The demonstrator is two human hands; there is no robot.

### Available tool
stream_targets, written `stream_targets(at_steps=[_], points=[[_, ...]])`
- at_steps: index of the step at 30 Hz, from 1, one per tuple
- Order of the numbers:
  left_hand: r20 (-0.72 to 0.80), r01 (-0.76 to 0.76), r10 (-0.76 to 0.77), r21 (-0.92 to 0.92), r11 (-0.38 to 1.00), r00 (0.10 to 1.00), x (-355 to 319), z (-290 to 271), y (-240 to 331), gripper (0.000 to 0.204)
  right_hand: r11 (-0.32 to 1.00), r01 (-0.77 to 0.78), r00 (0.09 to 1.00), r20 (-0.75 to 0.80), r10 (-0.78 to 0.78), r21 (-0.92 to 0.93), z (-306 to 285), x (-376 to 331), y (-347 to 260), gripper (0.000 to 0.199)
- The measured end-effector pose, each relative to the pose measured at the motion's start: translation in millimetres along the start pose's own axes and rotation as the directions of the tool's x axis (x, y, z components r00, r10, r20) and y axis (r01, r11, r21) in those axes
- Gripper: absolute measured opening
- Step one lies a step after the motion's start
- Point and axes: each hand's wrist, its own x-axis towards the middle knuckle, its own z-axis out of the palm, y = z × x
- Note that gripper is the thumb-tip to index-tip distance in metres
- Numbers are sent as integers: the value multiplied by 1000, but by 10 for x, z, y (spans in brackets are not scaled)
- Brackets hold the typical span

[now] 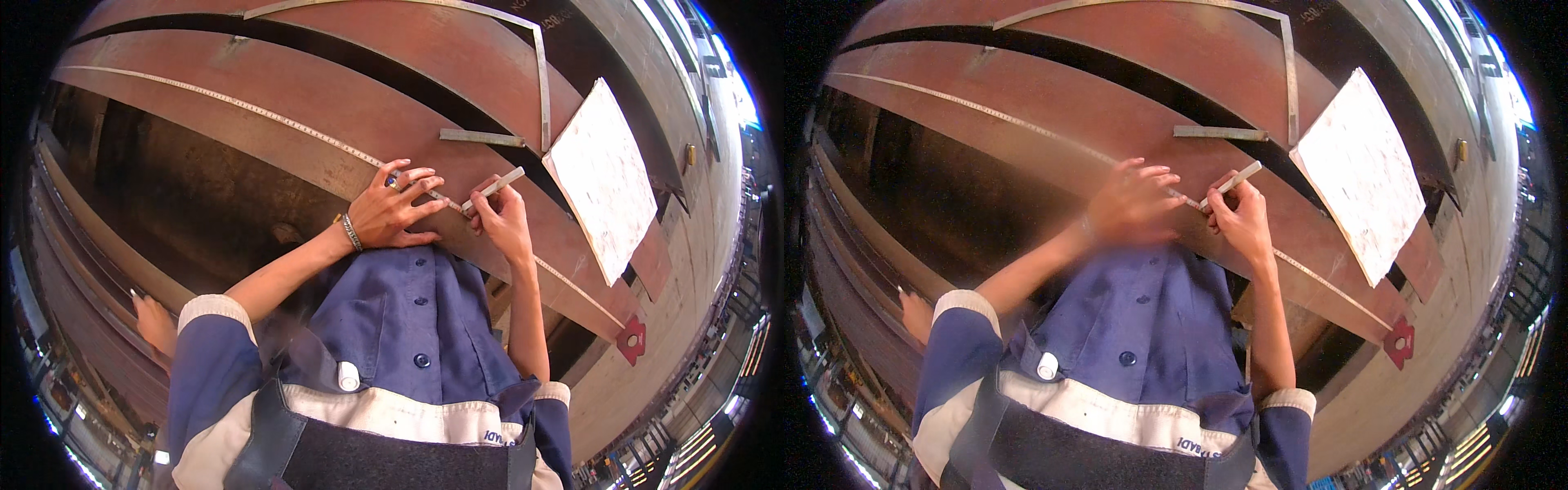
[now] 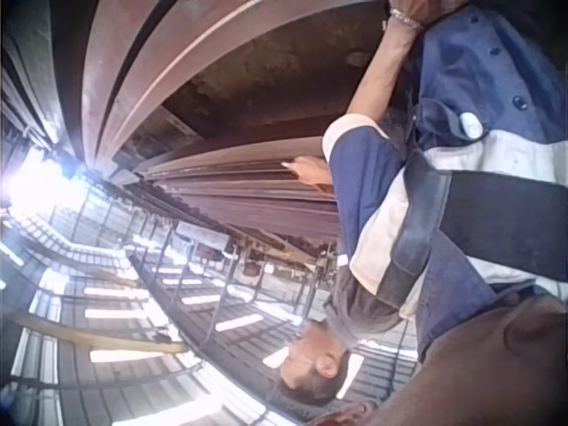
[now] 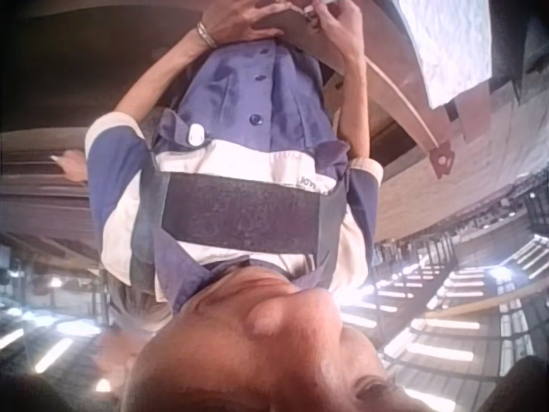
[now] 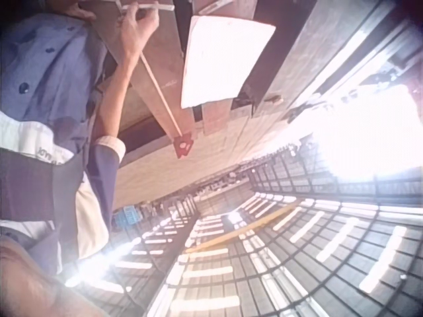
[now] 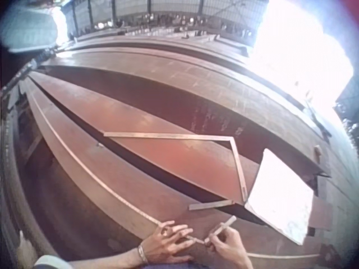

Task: The person measures a large metal sheet using a tape measure and a set square, then marks measurements with a white marker while referencing a document. A coworker assists by holding the tape measure at times.

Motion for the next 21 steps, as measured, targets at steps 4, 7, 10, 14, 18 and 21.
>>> stream_targets(at_steps=[4,7,10,14,18,21], points=[[11,5,-5,-20,1000,1000,-5,9,-15,52,998,15,999,-40,-18,-64,26,38,-14,10],[11,6,-6,-25,1000,1000,-5,32,-41,55,996,45,996,-70,-51,-77,64,46,-40,12],[11,2,-2,-22,1000,1000,-3,39,-50,55,996,49,996,-72,-55,-74,73,41,-53,12],[2,2,-2,-29,1000,1000,5,49,-54,56,996,52,996,-70,-56,-67,68,52,-26,11],[17,10,-9,-26,1000,1000,17,40,-54,52,997,33,996,-77,-38,-67,79,48,-47,12],[16,10,-10,-21,1000,1000,40,9,-43,48,997,35,996,-74,-40,-71,72,51,-28,12]])
